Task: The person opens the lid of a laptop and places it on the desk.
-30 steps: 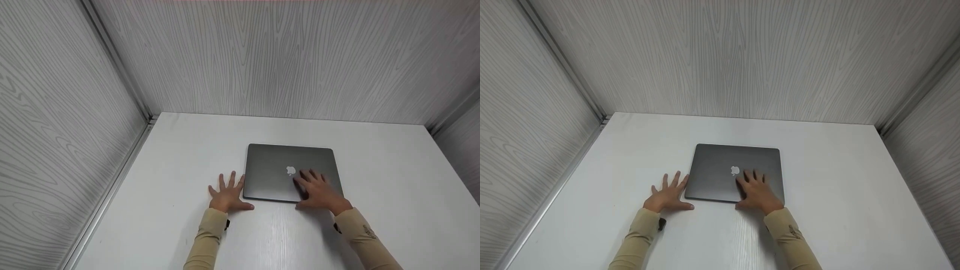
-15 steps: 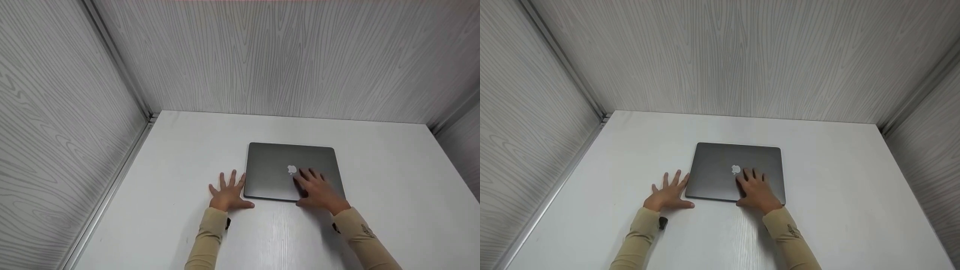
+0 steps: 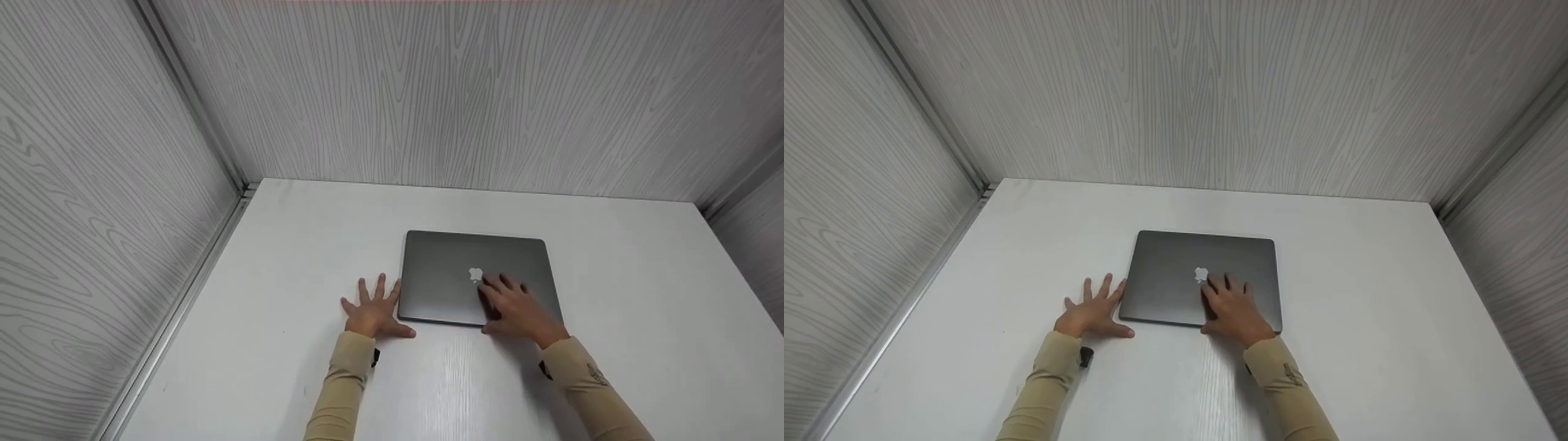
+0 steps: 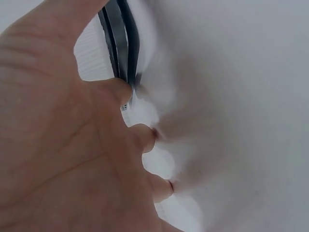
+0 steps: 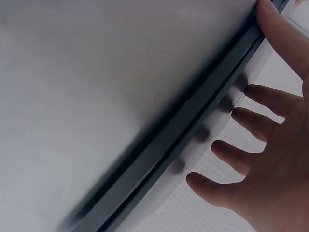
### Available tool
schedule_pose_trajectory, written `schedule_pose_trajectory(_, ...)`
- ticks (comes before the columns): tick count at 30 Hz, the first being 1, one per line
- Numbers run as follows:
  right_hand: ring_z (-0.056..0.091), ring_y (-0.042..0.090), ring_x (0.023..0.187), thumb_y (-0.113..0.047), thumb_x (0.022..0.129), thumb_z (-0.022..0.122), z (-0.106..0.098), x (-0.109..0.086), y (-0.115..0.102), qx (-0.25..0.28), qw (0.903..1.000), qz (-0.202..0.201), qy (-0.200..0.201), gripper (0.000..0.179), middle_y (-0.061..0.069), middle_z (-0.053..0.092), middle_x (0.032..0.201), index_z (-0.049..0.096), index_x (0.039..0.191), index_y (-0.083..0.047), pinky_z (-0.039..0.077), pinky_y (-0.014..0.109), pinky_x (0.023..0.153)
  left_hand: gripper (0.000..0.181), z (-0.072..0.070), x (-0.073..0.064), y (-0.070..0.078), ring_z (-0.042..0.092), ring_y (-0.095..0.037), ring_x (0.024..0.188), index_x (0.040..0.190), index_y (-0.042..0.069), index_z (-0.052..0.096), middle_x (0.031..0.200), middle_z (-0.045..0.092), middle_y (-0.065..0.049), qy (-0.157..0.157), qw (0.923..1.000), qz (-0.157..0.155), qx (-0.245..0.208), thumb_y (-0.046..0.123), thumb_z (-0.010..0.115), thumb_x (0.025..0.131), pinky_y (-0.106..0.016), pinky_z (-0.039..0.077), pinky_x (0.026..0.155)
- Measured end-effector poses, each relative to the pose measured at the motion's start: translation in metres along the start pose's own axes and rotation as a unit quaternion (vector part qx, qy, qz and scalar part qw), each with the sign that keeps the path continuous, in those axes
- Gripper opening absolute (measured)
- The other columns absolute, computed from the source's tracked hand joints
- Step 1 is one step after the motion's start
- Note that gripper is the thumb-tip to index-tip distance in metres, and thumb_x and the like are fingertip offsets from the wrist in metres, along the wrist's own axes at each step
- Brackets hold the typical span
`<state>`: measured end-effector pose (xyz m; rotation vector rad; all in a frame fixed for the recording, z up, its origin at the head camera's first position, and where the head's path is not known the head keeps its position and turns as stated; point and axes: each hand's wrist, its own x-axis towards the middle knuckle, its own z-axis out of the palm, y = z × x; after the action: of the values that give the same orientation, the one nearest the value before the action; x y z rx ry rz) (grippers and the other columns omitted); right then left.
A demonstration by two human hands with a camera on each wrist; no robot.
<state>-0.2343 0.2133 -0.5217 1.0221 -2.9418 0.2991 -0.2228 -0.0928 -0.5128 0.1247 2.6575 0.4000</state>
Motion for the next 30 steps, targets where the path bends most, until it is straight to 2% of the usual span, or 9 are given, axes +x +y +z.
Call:
schedule_pose_trajectory(8, 0.043, 0.055, 0.131, -0.029, 0.081, 0.087, 0.000, 0.001, 0.000, 0.007, 1.0000, -0.005, 0.004, 0.079, 0.028, 0.048, 0.146, 0.051, 0.141, 0.009, 0.038, 0.074, 0.097, 0.103, 0.003, -0.002, -0.004, 0.001, -0.050, 0.151, 0.163, 0.021, 0.025, 0.169, 0.010, -0.013, 0.023, 0.9996, 0.018, 0.005, 0.057, 0.078, 0.082, -0.079, 0.013, 0.106)
schedule_pose_trajectory(15, 0.042, 0.056, 0.131, -0.030, 0.082, 0.086, -0.002, 0.003, 0.000, 0.030, 0.9995, -0.001, 0.011, 0.077, 0.028, 0.048, 0.145, 0.052, 0.139, 0.009, 0.037, 0.075, 0.096, 0.097, 0.009, -0.011, -0.008, 0.005, -0.048, 0.151, 0.163, 0.018, 0.026, 0.169, 0.012, -0.014, 0.032, 0.9989, 0.031, 0.017, 0.057, 0.073, 0.088, -0.076, 0.014, 0.109)
schedule_pose_trajectory(21, 0.046, 0.052, 0.130, -0.032, 0.086, 0.082, -0.004, 0.004, -0.001, 0.019, 0.9996, 0.010, 0.021, 0.072, 0.025, 0.050, 0.145, 0.054, 0.139, 0.008, 0.042, 0.072, 0.093, 0.106, 0.015, -0.019, -0.003, 0.007, -0.048, 0.151, 0.162, 0.011, 0.024, 0.168, 0.012, -0.016, 0.039, 0.9979, 0.040, 0.034, 0.062, 0.074, 0.084, -0.073, 0.016, 0.111)
schedule_pose_trajectory(27, 0.049, 0.048, 0.128, -0.030, 0.087, 0.081, -0.006, 0.004, -0.002, -0.011, 0.9991, -0.003, 0.042, 0.064, 0.023, 0.053, 0.143, 0.058, 0.134, 0.007, 0.046, 0.070, 0.089, 0.098, 0.020, -0.033, 0.007, 0.010, -0.045, 0.152, 0.154, 0.005, 0.043, 0.167, 0.015, -0.017, 0.043, 0.9956, 0.057, 0.061, 0.063, 0.076, 0.081, -0.071, 0.017, 0.112)
schedule_pose_trajectory(30, 0.048, 0.048, 0.128, -0.029, 0.087, 0.080, -0.005, 0.002, -0.002, -0.009, 0.9991, -0.003, 0.040, 0.064, 0.023, 0.053, 0.143, 0.057, 0.135, 0.007, 0.045, 0.070, 0.090, 0.098, 0.025, -0.041, 0.013, 0.013, -0.044, 0.152, 0.152, 0.005, 0.046, 0.165, 0.019, -0.021, 0.052, 0.9934, 0.074, 0.071, 0.062, 0.078, 0.079, -0.069, 0.019, 0.113)
